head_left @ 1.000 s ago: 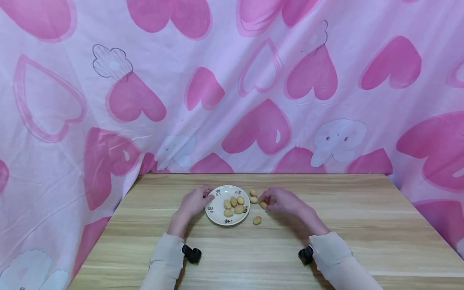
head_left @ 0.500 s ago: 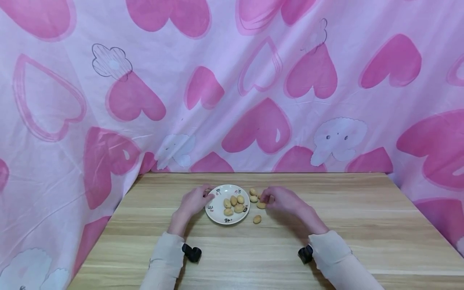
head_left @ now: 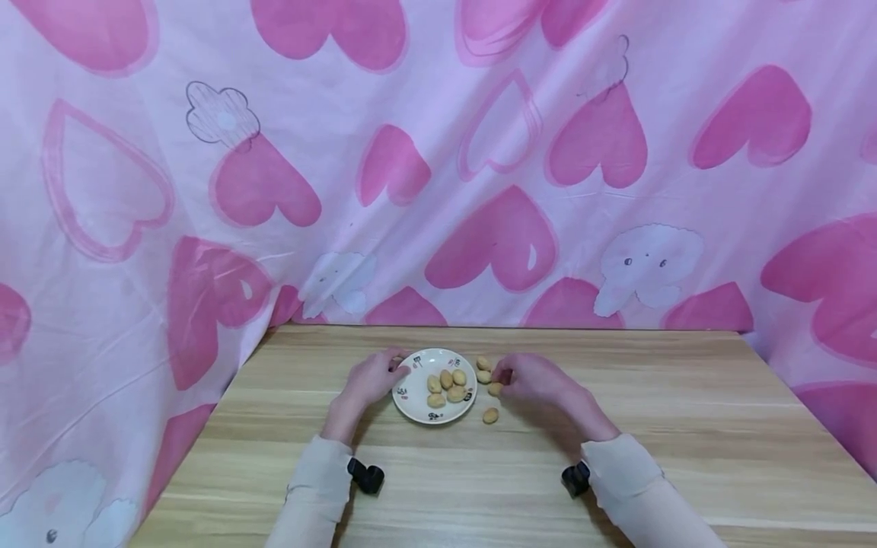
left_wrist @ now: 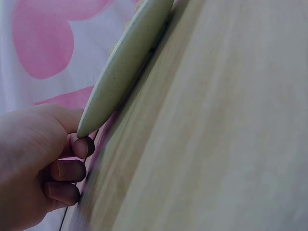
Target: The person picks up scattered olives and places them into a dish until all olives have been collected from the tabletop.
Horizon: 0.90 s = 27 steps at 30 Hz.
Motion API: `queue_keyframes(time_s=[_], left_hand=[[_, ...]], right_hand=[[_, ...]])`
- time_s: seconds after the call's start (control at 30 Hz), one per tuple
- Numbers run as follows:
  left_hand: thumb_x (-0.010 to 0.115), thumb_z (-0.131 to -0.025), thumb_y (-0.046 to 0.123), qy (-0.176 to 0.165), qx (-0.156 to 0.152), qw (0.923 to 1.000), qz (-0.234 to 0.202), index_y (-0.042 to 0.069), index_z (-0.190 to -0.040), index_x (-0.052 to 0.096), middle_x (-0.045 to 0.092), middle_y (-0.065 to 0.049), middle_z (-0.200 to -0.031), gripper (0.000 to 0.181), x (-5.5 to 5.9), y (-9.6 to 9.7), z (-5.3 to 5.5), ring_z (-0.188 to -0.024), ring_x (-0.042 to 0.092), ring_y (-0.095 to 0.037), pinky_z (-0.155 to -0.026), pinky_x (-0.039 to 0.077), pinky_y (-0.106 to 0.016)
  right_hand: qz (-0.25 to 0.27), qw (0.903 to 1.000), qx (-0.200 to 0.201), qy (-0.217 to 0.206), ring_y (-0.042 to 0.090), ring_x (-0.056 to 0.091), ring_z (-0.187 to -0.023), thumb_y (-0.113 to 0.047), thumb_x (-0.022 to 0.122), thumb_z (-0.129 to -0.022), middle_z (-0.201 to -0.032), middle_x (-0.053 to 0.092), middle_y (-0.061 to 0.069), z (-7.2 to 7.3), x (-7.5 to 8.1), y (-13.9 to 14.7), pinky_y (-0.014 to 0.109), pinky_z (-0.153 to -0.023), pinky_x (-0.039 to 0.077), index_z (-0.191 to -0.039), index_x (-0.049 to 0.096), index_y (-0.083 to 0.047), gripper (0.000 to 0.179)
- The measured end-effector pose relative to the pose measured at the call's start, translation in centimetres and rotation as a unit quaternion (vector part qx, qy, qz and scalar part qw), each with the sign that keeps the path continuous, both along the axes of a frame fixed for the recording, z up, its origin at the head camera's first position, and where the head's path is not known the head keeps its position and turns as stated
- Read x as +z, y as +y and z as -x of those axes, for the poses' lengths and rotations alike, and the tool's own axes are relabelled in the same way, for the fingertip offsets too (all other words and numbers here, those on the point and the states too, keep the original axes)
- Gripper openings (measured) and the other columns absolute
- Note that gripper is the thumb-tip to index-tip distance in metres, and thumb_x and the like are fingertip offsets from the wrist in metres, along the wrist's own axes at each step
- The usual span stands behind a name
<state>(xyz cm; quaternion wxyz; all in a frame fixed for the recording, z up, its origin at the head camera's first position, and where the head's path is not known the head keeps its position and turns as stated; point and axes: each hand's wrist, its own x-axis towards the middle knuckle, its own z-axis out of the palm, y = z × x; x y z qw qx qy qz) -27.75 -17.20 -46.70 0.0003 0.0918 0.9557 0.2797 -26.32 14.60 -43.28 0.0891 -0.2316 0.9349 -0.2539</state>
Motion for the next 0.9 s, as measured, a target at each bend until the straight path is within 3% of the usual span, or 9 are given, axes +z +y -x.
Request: queue_keyframes(time_s=[0.27,0.63,0.9], left_hand=[[0.064,-0.096,0.033,0.005,0.005,1.0,0.004,0.023,-0.125,0.066,0.073,-0.009,-0.112,0.031,-0.2,-0.3,-0.2,-0.107,0.067,-0.028,-0.092,0.049,-0.052],[0.065,-0.095,0.033,0.017,0.002,0.9998,0.01,0.023,-0.123,0.067,0.072,-0.004,-0.101,0.029,-0.1,-0.1,-0.2,-0.093,0.066,-0.019,-0.084,0.05,-0.047],[0.064,-0.096,0.033,0.011,0.0,0.9999,0.006,0.023,-0.125,0.066,0.073,-0.003,-0.1,0.031,0.1,0.2,-0.2,-0.091,0.065,-0.019,-0.085,0.05,-0.047]], right_hand=[[0.012,0.9994,0.018,0.027,0.008,0.058,-0.081,-0.012,0.076,-0.084,-0.092,0.071,-0.006,-0.5,1.3,-0.8,0.031,-0.077,0.052,-0.101,0.076,-0.016,0.018],[0.014,0.9943,0.073,0.077,0.012,0.06,-0.082,-0.013,0.074,-0.085,-0.087,0.066,-0.011,-1.2,1.7,-2.4,0.026,-0.073,0.048,-0.102,0.077,-0.018,0.018],[0.022,0.9924,0.1,0.067,0.013,0.063,-0.086,-0.018,0.076,-0.086,-0.09,0.069,-0.01,-1.4,1.4,-4.1,0.026,-0.077,0.049,-0.103,0.077,-0.018,0.017]])
